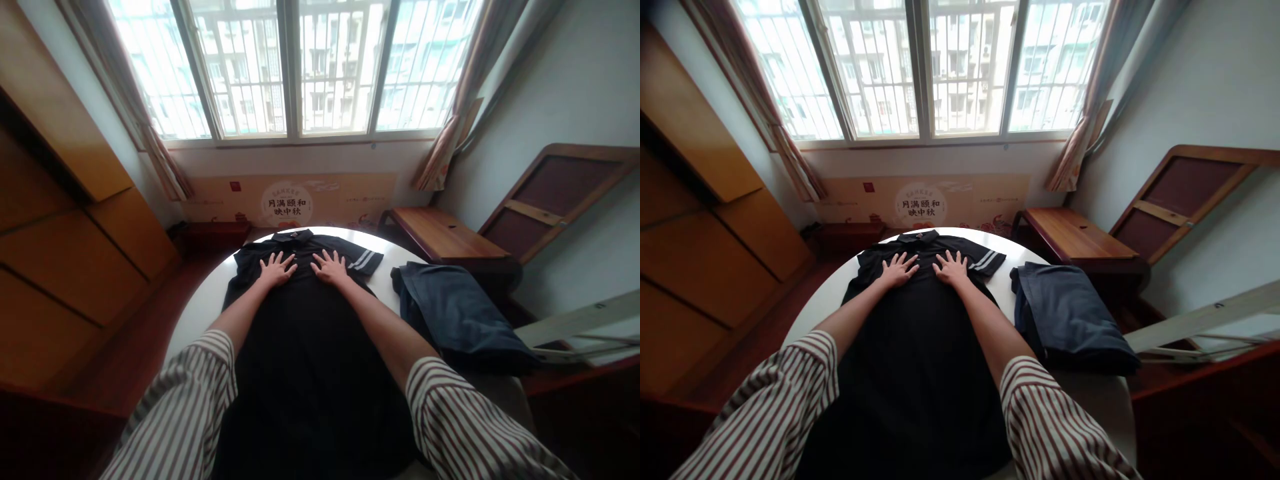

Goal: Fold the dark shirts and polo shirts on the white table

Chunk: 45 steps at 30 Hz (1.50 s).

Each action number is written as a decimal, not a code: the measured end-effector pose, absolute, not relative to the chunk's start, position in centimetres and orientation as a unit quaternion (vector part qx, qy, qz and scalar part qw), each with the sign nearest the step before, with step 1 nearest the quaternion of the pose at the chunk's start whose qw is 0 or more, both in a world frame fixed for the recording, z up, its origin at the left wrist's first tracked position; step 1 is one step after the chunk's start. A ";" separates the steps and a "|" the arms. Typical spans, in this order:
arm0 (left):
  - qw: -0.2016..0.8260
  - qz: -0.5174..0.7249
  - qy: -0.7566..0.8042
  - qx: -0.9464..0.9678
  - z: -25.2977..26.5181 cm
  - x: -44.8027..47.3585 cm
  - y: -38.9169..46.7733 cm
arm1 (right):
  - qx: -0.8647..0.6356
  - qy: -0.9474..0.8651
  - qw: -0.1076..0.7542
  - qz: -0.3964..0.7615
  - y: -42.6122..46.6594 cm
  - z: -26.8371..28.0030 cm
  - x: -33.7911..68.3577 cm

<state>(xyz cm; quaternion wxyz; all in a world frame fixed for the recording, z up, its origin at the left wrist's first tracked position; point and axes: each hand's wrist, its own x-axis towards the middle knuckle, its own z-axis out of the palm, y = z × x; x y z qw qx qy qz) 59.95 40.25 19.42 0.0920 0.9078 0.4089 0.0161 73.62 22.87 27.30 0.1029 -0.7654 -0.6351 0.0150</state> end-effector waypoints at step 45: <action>0.030 0.188 0.351 0.917 22.4 44.3 27.6 | -0.463 -0.885 0.050 0.024 6.2 26.6 59.2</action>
